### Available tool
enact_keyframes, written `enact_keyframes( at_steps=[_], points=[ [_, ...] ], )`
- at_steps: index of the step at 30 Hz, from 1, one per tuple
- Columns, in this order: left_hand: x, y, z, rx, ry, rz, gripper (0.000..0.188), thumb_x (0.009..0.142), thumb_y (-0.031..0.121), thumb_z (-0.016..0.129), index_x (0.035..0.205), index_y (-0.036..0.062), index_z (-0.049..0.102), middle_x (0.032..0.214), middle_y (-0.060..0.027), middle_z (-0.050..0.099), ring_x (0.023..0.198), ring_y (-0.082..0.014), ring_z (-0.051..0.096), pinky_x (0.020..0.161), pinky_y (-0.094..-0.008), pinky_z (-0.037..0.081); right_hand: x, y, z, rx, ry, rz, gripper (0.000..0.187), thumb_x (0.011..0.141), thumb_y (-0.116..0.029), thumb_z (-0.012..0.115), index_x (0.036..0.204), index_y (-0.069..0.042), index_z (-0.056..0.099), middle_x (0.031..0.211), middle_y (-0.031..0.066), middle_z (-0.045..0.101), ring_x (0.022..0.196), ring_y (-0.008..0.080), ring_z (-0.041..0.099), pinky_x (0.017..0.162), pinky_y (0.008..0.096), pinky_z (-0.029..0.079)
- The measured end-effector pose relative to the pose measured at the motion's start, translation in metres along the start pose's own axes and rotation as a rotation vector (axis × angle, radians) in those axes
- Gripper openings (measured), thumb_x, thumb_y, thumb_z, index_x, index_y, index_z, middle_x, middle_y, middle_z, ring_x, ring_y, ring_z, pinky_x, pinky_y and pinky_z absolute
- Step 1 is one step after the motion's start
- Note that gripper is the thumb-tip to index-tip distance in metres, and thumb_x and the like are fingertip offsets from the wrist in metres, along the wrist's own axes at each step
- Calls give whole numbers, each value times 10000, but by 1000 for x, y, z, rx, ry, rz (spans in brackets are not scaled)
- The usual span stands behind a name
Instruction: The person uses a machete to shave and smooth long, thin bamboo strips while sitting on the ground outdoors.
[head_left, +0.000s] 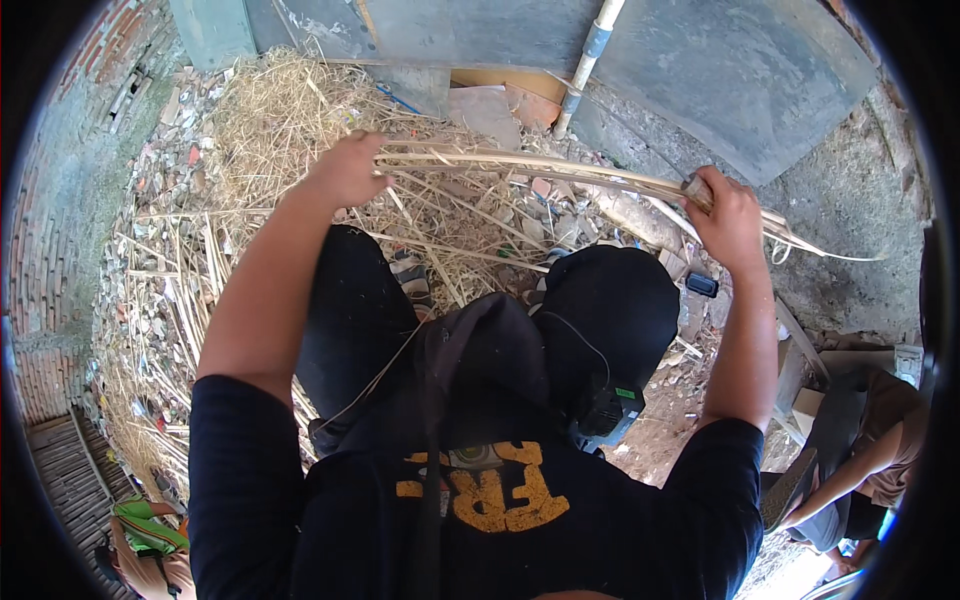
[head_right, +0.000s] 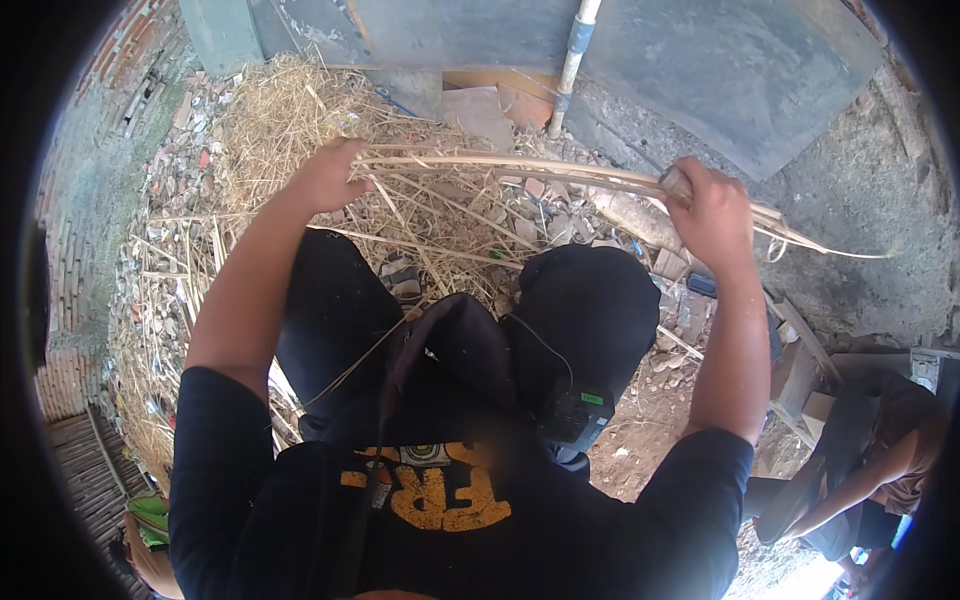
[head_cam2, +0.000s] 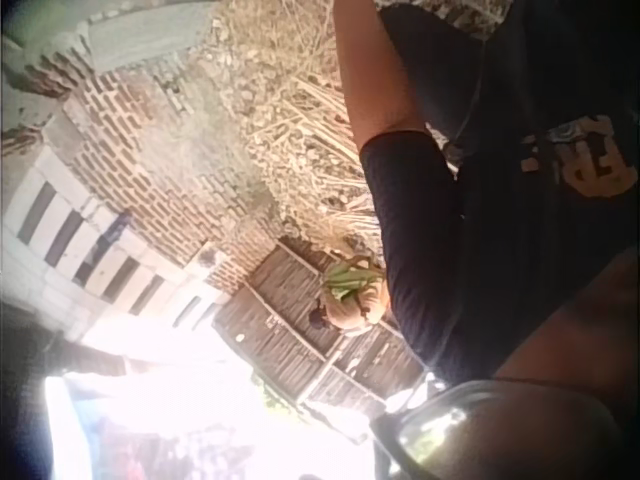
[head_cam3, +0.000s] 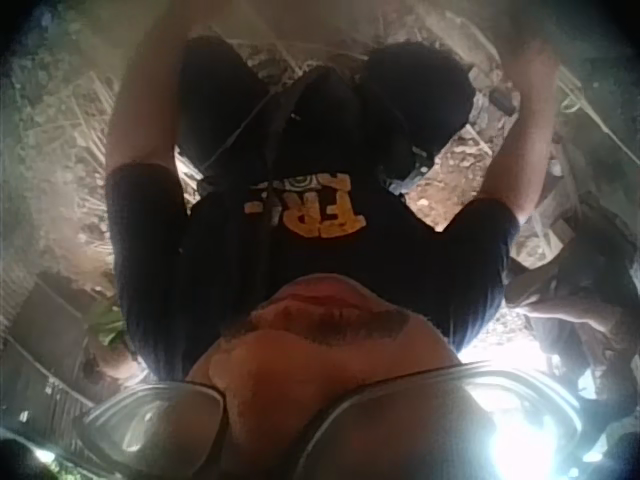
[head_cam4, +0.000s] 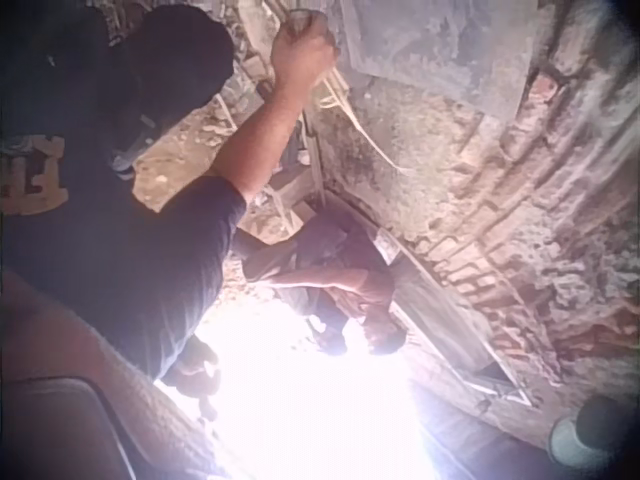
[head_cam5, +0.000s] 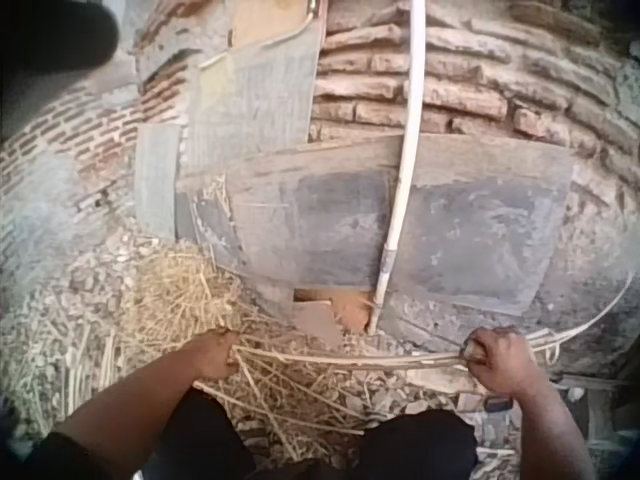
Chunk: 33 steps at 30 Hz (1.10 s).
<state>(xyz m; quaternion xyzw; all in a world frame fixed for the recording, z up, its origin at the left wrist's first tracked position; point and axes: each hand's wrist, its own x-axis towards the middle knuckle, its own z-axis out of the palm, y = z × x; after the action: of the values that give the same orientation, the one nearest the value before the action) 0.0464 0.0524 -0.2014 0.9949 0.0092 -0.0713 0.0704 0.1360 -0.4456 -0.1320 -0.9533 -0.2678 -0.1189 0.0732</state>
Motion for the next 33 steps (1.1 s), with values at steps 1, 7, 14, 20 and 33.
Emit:
enact_keyframes(
  at_steps=[1, 7, 14, 20, 33],
  points=[
    [6, 9, 3, 39, -55, 3, 629, 891, 347, 720, 1401, 54, 496, 1334, -202, 564, 1252, -349, 551, 1053, -444, 457, -2, 1, -4, -23, 24, -19, 359, 774, -206, 790, 1072, -84, 630, 827, 150, 679, 806, 374, 665, 788, 470, 497],
    [21, 32, -3, 160, -170, 11, 594, 901, 329, 706, 1404, 92, 496, 1323, -161, 560, 1235, -325, 563, 1038, -452, 470, -4, -12, -35, -61, 55, -54, 343, 764, -171, 788, 1055, -83, 631, 814, 140, 656, 794, 369, 640, 780, 465, 481],
    [44, 60, 26, 119, -362, 97, 378, 937, 246, 631, 1275, 84, 580, 1157, -159, 654, 1105, -321, 635, 956, -449, 519, -3, -31, -64, -118, 99, -107, 336, 743, -132, 781, 1041, -97, 631, 830, 124, 654, 796, 359, 631, 811, 451, 473],
    [41, 52, -8, -66, -238, 49, 288, 973, 221, 574, 1234, 100, 573, 952, -153, 672, 850, -298, 672, 765, -445, 531, -1, -14, -57, -71, 40, -58, 334, 785, -150, 767, 1072, -77, 613, 845, 150, 665, 815, 383, 636, 791, 475, 476],
    [-50, 23, -116, 5, 132, 143, 352, 911, 236, 674, 1240, 145, 591, 693, -117, 648, 667, -297, 665, 637, -425, 505, -15, -16, -22, 257, -276, 119, 375, 804, -160, 721, 1125, -25, 581, 866, 267, 656, 856, 468, 653, 735, 506, 496]
  ],
)
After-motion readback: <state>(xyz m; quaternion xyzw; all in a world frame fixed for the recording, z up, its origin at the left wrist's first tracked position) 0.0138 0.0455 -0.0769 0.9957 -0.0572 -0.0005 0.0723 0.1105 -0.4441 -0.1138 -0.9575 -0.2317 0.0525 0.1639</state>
